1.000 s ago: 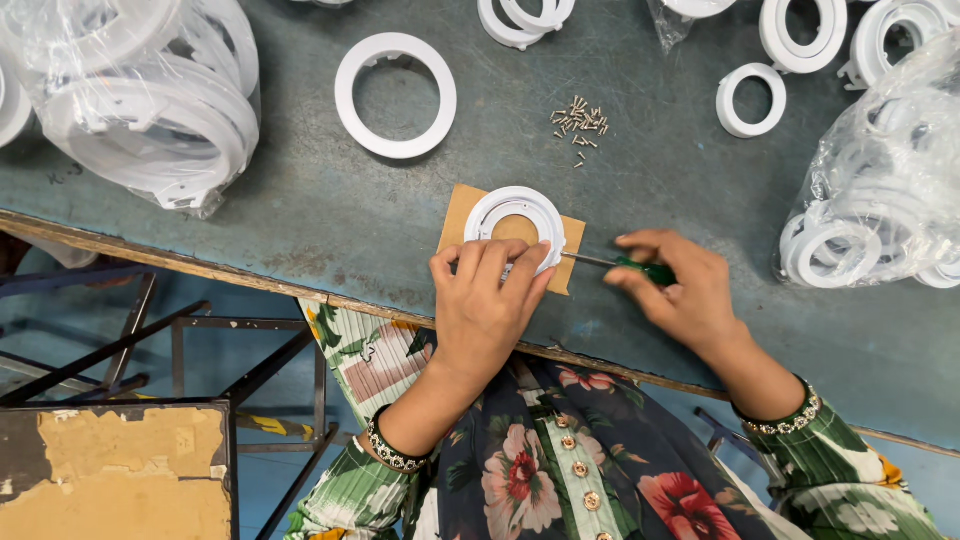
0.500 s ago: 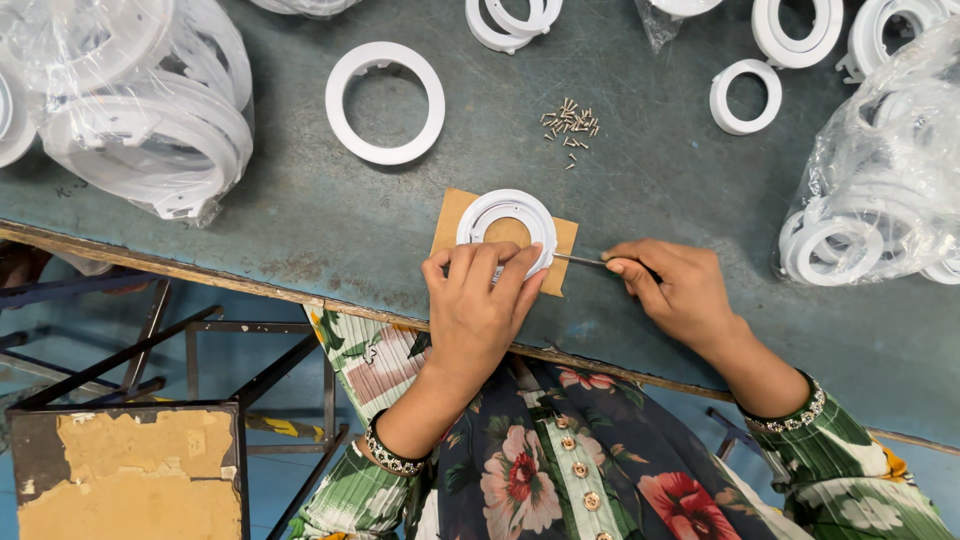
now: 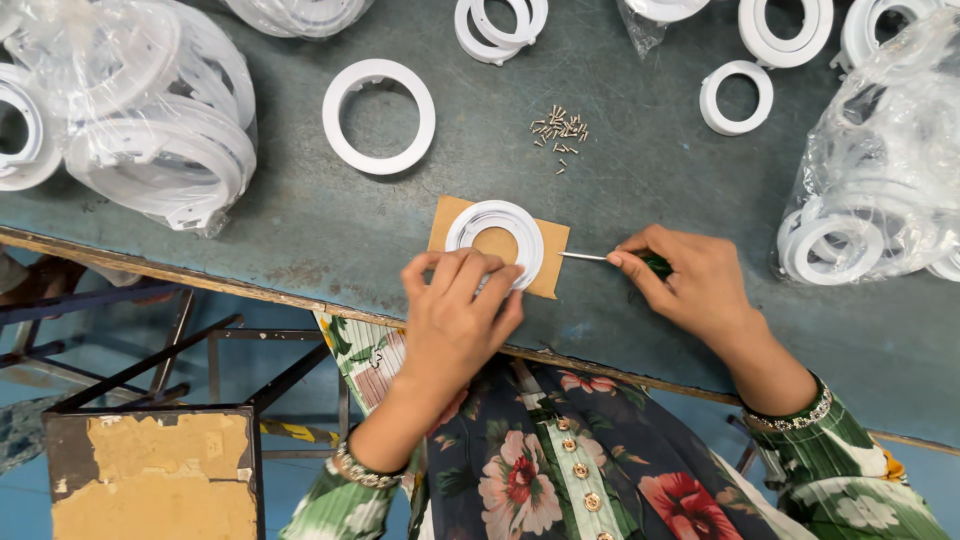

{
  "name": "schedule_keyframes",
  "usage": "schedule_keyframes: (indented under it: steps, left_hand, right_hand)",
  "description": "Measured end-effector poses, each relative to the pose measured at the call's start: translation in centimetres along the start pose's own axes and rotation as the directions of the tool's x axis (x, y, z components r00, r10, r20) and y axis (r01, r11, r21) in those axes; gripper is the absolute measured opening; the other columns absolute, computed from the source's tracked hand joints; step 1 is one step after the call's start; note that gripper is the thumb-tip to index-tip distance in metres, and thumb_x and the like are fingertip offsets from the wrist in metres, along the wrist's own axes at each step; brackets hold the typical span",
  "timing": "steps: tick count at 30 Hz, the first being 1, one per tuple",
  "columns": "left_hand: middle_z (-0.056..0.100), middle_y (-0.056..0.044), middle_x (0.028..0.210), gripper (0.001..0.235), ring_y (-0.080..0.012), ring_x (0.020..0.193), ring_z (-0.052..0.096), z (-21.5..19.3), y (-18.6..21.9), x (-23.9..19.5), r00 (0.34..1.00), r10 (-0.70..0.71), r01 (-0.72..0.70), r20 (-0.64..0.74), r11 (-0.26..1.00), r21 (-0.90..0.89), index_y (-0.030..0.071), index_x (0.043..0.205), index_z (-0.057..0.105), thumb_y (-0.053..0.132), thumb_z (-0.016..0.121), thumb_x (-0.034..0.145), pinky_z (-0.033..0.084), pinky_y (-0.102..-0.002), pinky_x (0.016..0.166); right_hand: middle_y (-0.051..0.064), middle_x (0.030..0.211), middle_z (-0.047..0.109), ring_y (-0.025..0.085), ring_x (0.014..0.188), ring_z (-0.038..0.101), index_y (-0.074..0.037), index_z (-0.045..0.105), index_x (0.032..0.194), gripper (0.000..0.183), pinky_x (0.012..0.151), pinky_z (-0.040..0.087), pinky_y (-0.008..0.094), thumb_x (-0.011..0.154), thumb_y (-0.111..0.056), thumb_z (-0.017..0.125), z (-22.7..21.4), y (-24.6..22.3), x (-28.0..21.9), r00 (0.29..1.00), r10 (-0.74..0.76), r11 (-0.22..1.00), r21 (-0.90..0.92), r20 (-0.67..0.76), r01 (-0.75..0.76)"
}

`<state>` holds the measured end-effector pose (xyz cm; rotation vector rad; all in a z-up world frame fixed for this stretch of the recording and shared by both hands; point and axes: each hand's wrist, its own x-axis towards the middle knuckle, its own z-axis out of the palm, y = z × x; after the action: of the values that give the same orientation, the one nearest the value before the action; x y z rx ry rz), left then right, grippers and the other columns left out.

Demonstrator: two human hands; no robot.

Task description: The person uses a screwdriver to fasten screws into a white circular plastic fixture component held over a small cardboard template on a workbench.

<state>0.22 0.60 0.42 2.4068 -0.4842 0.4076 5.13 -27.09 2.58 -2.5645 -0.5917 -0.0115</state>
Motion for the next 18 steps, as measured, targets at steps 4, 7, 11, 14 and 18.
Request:
schedule_keyframes:
  steps: [4,7,11,14,18]
  left_hand:
    - [0.068,0.001,0.12,0.028,-0.0254,0.128,0.052,-4.2,-2.6,0.6,0.991,0.068,-0.079,0.118,0.993,0.088,0.021,0.106,0.073,0.019,0.075,0.078,0.025,-0.051,0.111]
    - [0.067,0.001,0.128,0.031,-0.0263,0.134,0.048,-6.9,-3.4,1.4,0.995,-0.021,0.002,0.097,0.981,0.192,0.022,0.11,0.075,0.018,0.074,0.08,0.022,-0.051,0.114]
    - [0.065,0.002,0.123,0.024,-0.0252,0.13,0.051,-5.7,-1.8,1.8,0.998,-0.06,0.06,-0.008,0.986,0.158,0.017,0.111,0.072,0.028,0.076,0.09,0.022,-0.052,0.114]
    - [0.064,0.0,0.115,0.03,-0.0255,0.125,0.052,-2.0,0.3,2.3,0.998,-0.066,0.067,-0.013,0.984,0.164,0.014,0.11,0.07,0.035,0.077,0.091,0.021,-0.053,0.112]
    - [0.064,0.001,0.112,0.024,-0.0224,0.122,0.055,-0.7,0.2,2.3,0.999,-0.045,0.04,0.018,0.977,0.212,0.015,0.109,0.069,0.031,0.076,0.093,0.021,-0.052,0.113]
  right_hand:
    - [0.004,0.086,0.076,0.023,0.07,0.071,-0.008,0.072,0.088,0.023,0.059,0.052,0.034,0.092,-0.031,0.077,0.0,0.0,-0.2,0.999,-0.025,1.0,-0.009,-0.025,0.025]
    - [0.004,0.086,0.076,0.023,0.07,0.071,-0.009,0.073,0.088,0.024,0.057,0.051,0.034,0.091,-0.032,0.077,0.1,0.0,-0.2,1.0,-0.007,1.0,0.001,-0.017,0.007]
    - [0.003,0.088,0.076,0.023,0.071,0.071,-0.01,0.074,0.088,0.023,0.057,0.052,0.034,0.091,-0.033,0.076,0.1,0.0,-0.3,1.0,-0.006,1.0,0.003,-0.019,0.006]
    - [0.003,0.088,0.076,0.022,0.07,0.071,-0.01,0.074,0.089,0.024,0.056,0.052,0.034,0.091,-0.034,0.076,0.1,0.0,-0.3,1.0,0.005,1.0,0.008,-0.01,-0.005]
    - [0.002,0.089,0.076,0.022,0.069,0.071,-0.011,0.074,0.091,0.024,0.055,0.052,0.033,0.092,-0.034,0.075,0.3,0.2,-0.3,1.0,0.017,1.0,0.023,0.002,-0.017]
